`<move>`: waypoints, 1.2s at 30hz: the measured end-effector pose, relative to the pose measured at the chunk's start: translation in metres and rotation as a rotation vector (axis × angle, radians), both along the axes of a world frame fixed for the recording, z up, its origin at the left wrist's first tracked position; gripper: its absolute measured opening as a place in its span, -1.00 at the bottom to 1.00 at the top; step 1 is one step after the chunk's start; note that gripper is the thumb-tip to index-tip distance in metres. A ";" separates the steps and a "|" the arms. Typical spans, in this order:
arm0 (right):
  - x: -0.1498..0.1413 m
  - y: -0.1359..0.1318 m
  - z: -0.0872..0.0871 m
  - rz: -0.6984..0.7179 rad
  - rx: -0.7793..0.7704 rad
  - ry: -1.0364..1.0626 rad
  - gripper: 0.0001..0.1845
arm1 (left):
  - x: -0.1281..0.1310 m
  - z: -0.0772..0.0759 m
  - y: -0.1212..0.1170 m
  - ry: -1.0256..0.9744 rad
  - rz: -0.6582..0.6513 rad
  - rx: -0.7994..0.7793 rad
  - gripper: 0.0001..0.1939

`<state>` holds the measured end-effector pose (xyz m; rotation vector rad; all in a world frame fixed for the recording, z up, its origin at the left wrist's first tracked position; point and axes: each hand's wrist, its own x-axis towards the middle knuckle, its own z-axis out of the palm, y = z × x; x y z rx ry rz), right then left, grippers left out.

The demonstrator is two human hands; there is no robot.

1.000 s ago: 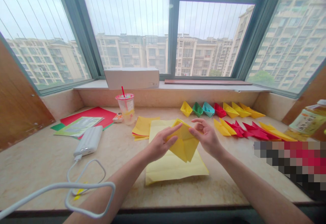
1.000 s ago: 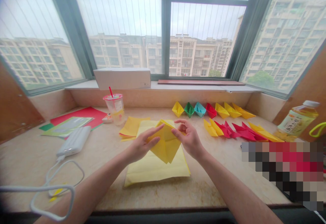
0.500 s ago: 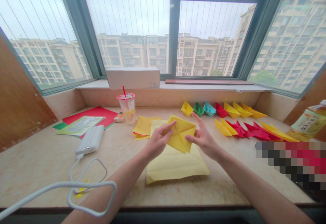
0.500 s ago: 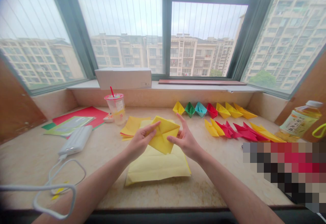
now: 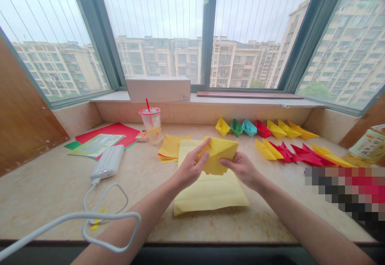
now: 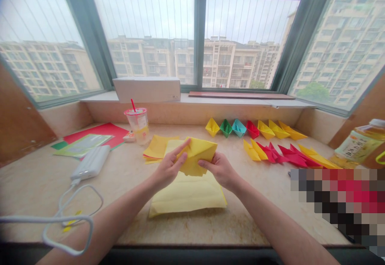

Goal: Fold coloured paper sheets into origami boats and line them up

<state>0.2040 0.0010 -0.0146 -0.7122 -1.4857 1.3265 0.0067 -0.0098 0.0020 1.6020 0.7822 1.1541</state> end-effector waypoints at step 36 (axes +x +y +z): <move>0.014 -0.006 0.003 -0.168 0.488 -0.359 -0.58 | -0.001 0.003 -0.006 0.624 -0.179 0.248 -0.75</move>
